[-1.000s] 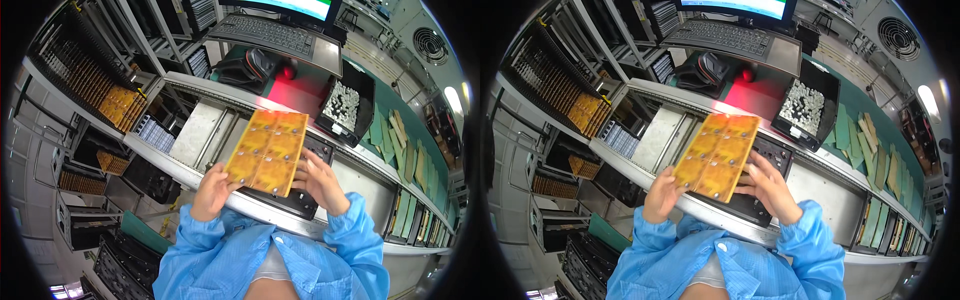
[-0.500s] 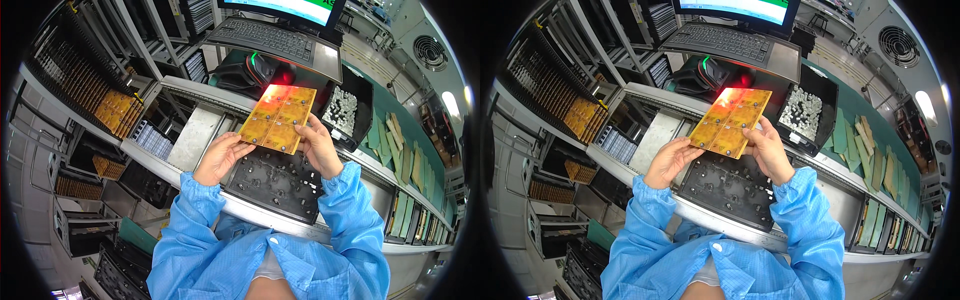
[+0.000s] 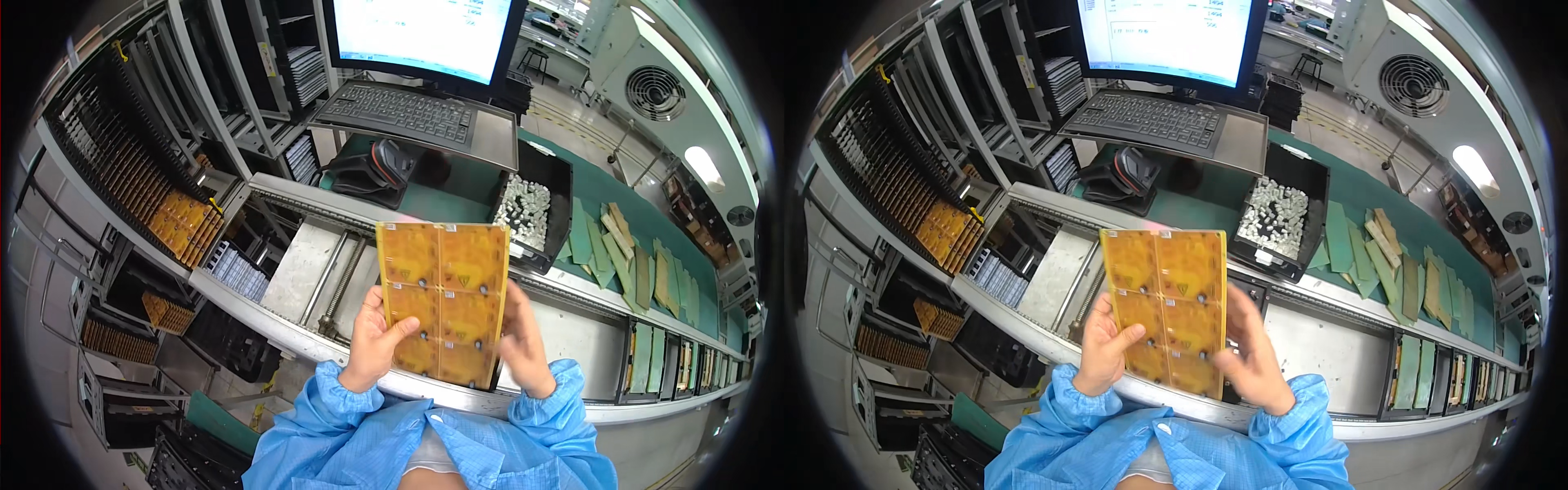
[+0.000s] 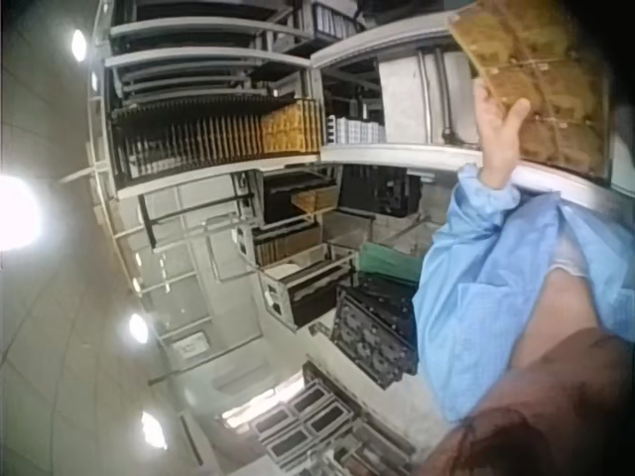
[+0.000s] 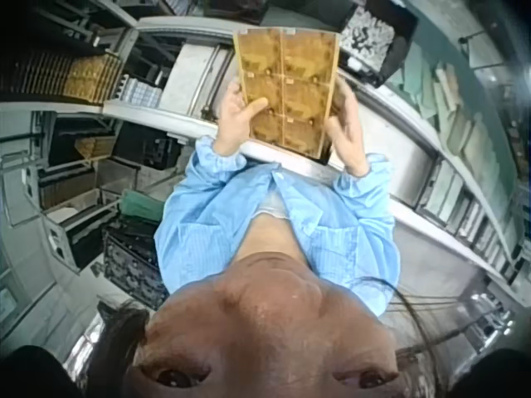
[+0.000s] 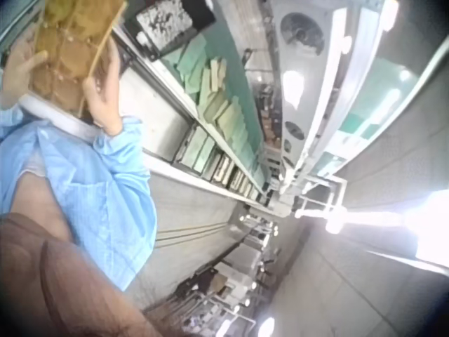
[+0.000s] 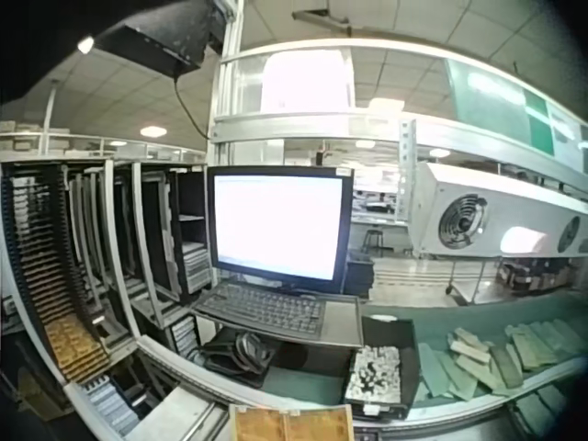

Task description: Assembling electronic components onto circuit boards on a manufacturing production line.

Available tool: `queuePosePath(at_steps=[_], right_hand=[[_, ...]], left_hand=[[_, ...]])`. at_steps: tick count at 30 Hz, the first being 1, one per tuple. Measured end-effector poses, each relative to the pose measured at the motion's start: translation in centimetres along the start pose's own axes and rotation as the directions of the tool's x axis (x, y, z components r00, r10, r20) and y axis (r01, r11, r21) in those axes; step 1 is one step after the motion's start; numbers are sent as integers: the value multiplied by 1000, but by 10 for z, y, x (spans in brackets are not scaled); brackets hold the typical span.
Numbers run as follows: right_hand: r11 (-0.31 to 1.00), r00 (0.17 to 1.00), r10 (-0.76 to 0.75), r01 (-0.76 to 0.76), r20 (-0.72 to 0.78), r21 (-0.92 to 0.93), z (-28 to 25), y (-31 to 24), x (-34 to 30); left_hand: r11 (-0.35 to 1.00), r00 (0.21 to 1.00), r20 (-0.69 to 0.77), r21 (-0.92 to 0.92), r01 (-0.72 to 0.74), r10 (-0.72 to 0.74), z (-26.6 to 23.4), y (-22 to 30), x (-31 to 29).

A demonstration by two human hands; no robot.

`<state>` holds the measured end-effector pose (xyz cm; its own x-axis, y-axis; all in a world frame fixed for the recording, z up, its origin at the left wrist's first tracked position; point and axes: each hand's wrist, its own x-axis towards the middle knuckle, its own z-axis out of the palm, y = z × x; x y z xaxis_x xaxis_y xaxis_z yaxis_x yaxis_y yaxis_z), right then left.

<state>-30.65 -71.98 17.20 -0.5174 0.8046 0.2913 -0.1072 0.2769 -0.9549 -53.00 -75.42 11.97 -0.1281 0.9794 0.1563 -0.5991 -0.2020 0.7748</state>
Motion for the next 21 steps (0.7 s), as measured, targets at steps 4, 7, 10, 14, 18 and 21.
queuePosePath(at_steps=[4, 7, 10, 14, 18, 21], right_hand=[[952, 961, -158, 209, -227, 222, -7, -11, 18], [887, 925, -229, 327, -303, 328, 3, -20, 30], [932, 956, -84, 175, -280, 318, 7, -26, 23], [974, 990, 139, -132, -26, 185, -3, -6, -8], [950, 964, 258, -243, -57, 196, 20, 7, -14], [962, 960, 247, -227, -133, 153, 24, 16, -11]], left_hand=[[985, 982, 145, -104, 135, -119, 12, -17, -5], [991, 986, 124, -60, 120, -112, 23, -32, -12], [999, 998, 50, 41, -32, 30, 23, -28, -20], [972, 979, -15, 120, -201, 205, 20, -13, -28], [951, 972, -15, 210, -227, 235, 25, -14, -29], [924, 973, -5, 315, -217, 231, 25, -15, -24]])
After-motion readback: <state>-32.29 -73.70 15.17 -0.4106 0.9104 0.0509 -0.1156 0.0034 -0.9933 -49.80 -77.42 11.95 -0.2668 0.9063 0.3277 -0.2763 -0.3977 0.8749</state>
